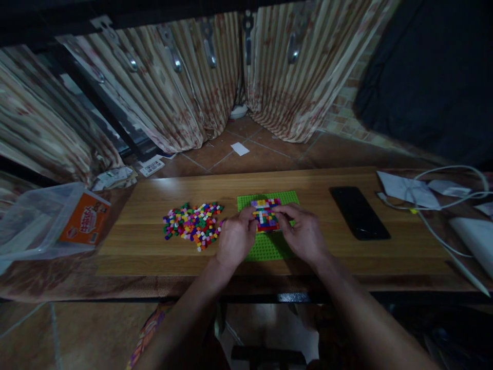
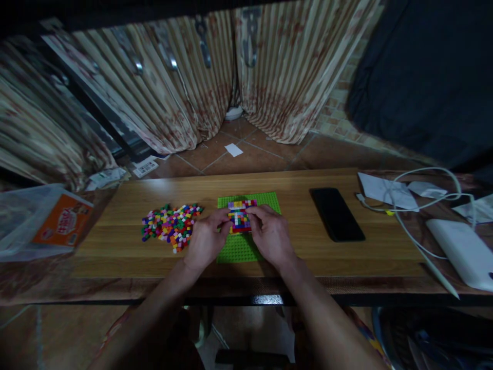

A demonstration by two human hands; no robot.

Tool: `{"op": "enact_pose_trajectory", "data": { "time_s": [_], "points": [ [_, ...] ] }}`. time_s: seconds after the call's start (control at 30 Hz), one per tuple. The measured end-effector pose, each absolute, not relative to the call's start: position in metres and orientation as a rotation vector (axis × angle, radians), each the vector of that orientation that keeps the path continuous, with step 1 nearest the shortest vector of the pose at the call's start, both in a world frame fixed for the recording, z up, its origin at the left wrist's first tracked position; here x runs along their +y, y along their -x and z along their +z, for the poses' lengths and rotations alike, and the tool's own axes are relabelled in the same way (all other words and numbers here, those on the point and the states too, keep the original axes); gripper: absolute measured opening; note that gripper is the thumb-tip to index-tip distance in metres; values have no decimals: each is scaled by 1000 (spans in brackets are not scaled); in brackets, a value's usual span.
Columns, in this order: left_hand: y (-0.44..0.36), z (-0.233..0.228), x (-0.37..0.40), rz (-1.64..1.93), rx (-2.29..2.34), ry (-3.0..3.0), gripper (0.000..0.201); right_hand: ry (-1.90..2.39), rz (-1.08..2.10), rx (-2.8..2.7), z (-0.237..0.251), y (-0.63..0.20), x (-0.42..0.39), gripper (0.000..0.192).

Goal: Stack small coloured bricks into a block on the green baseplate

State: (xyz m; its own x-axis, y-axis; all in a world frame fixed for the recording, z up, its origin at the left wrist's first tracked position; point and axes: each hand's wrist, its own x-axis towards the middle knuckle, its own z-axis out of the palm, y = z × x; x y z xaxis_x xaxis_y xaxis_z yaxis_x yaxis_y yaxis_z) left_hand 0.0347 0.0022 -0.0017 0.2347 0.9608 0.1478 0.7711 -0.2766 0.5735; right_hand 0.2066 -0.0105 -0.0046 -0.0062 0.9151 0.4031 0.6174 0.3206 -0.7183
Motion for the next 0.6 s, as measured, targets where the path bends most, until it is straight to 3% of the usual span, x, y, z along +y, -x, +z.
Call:
{"op": "enact_pose_trajectory", "data": {
  "time_s": [0.6],
  "points": [
    [-34, 0, 0, 916, 1527, -1899, 21, 1357, 377, -1819, -11, -195, -14, 19]
  ]
}}
